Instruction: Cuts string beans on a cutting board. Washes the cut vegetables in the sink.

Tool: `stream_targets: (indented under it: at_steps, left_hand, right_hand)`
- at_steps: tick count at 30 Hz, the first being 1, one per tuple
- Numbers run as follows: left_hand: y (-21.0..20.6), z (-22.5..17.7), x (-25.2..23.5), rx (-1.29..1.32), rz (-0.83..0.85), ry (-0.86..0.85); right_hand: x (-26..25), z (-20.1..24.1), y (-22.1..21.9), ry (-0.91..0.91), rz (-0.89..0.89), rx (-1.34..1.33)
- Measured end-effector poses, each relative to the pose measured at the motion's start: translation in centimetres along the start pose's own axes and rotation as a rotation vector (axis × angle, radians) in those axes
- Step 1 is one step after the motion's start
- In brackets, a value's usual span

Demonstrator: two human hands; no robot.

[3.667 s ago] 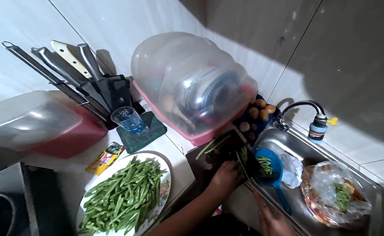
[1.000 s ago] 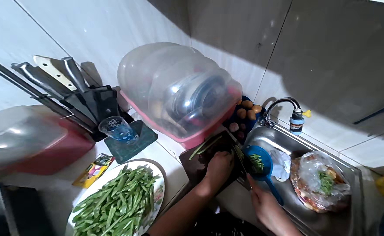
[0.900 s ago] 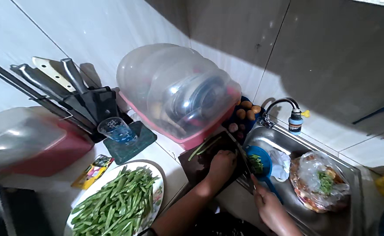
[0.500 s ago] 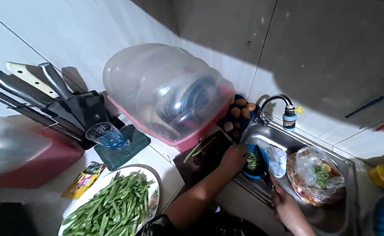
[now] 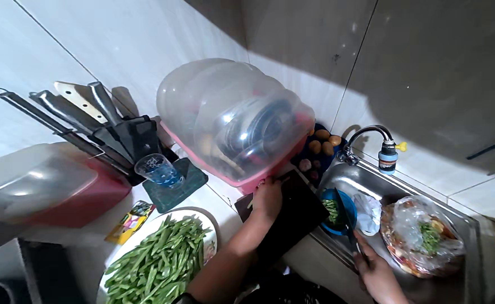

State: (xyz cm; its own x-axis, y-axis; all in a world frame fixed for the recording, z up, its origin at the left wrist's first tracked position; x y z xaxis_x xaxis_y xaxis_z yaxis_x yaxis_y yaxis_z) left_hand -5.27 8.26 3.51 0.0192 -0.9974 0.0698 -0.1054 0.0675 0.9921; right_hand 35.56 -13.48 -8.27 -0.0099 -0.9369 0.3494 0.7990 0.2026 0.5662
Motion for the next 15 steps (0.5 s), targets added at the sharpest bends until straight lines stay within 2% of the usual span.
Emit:
stream_targets:
  at_steps: [3,6,11,15]
  left_hand:
    - [-0.3,0.4,0.9,0.003,-0.003,-0.039]
    - [0.5,-0.9,3.0,0.165,0.102,-0.137]
    - [-2.0,-2.6,4.0,0.342,0.213,-0.182]
    - [-1.8,-3.0,4.5,0.416,0.249,-0.197]
  right_hand:
    - [0.1,1.4,-0.4,0.026,0.030,-0.053]
    - [0.5,2.4,-0.9,0.068,0.055,-0.072]
    - [2.1,7.3,-2.0,0.177,0.118,0.086]
    - [3.3,10.8,-2.8,0.248,0.184,0.196]
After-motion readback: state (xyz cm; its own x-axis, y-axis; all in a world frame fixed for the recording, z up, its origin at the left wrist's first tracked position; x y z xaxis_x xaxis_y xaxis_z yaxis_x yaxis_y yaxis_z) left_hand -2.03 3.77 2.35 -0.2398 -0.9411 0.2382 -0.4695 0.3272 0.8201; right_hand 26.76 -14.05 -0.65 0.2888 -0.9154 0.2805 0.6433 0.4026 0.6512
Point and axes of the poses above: each hand's wrist, its own x-axis away from the middle knuckle, its own y-axis out of the back of the hand, z = x × y, the point moved 2 cm from there along -x, towards the middle knuckle, and after that the axes turned 11 degrees about z, right-handed, at the moved point
